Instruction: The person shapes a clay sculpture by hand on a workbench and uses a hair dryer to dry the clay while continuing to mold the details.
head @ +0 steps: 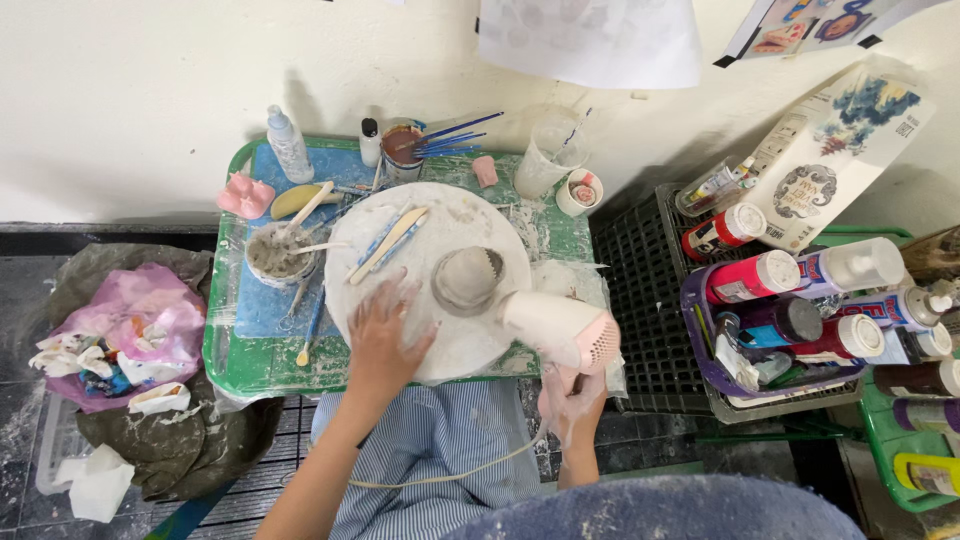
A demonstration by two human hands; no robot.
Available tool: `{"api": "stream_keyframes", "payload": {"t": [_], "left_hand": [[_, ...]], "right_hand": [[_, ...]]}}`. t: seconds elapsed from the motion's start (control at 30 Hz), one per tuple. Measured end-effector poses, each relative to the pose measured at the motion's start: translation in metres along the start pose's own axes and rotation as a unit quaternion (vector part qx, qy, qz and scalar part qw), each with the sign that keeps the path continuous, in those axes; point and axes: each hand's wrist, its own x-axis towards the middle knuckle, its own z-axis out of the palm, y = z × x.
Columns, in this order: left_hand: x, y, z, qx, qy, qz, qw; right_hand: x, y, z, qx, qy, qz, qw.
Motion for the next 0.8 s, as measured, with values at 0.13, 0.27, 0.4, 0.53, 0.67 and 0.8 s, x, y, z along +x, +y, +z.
{"api": "stream_keyframes", "payload": {"t": [0.13, 0.27, 0.4, 0.53, 0.67, 0.8], "left_hand": [[0.001, 0.013, 0.008, 0.033, -0.012, -0.008, 0.999], [0.010, 0.024, 0.009, -0.008, 0.009, 0.029, 1.000], [0.016, 0.038, 0.007, -0.039, 0.011, 0.024, 0.999], [0.010, 0.049, 0.004, 0.032, -0.002, 0.006, 0.999], [0.002, 0.044, 0.006, 0.035, 0.027, 0.033, 0.998], [0.005, 0.024, 0.010, 0.015, 0.062, 0.044, 0.997]], "right_hand": [[-0.006, 0.002, 0.001, 0.033, 0.000, 0.002, 0.999], [-0.005, -0.003, 0.001, 0.058, 0.019, 0.003, 0.998], [-0.005, -0.007, -0.001, 0.060, 0.023, -0.005, 0.998], [-0.005, -0.007, -0.001, 0.079, 0.020, -0.001, 0.997], [-0.007, -0.004, -0.002, 0.032, 0.022, -0.020, 0.999], [-0.005, -0.002, -0.003, 0.058, 0.024, -0.025, 0.998]]}}
